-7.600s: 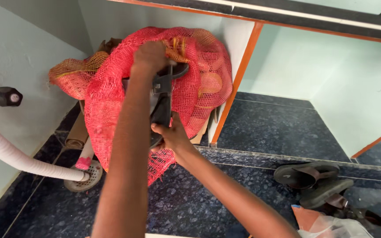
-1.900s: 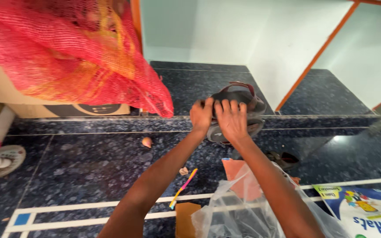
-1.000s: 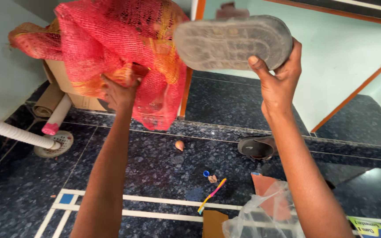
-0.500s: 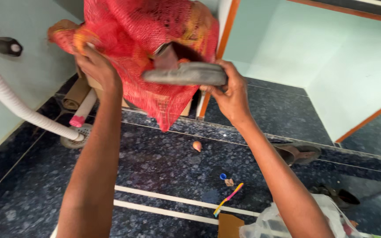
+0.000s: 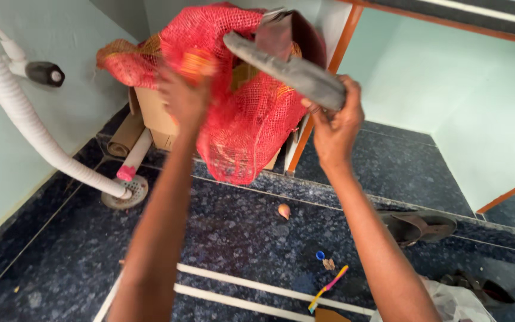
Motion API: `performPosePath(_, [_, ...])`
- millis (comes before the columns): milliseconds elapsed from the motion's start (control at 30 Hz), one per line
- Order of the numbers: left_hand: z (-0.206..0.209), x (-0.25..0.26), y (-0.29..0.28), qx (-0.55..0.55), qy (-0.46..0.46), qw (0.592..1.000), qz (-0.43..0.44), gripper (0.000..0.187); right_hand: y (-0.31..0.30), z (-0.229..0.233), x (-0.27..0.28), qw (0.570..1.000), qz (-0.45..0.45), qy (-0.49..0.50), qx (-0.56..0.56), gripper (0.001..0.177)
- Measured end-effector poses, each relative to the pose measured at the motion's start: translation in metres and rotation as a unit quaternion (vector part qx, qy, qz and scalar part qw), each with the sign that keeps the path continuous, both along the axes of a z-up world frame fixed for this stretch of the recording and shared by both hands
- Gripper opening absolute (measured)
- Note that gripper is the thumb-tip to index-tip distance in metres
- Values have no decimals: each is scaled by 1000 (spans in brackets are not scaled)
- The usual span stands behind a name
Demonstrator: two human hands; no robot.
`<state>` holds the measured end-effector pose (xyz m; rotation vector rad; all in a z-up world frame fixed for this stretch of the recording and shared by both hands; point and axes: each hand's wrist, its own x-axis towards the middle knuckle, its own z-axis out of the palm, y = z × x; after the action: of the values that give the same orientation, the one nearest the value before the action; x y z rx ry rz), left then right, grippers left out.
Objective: The person places several pairs of slippers into a red mesh bag. They also pick up a toothbrush and a small piece of onion from the floor and place them into the bag.
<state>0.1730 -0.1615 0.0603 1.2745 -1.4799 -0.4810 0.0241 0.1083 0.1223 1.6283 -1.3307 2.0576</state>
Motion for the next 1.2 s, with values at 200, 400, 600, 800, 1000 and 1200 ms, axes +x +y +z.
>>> performPosePath(200, [9,-54,23,114,-64,991,-41,140,0,14,14,974,-99,200,-29,51])
performPosePath(400, [-64,-63,-61,69,-46,996,-19,63,13,33,-3,929,-124,348,23,40])
performPosePath(600, [-63,-41,-114,15,518,830,-207,8,21,42,-23,924,-125,359,49,40])
performPosePath(800, [-26,-15,-80,13,614,729,-303,16,14,55,-32,922,-120,366,28,40])
performPosePath(1000, [41,0,-41,-12,599,717,-357,15,-18,74,-42,917,-104,385,17,44])
performPosePath(1200, [82,5,1,-90,494,785,-362,17,-102,78,-45,941,-66,330,37,47])
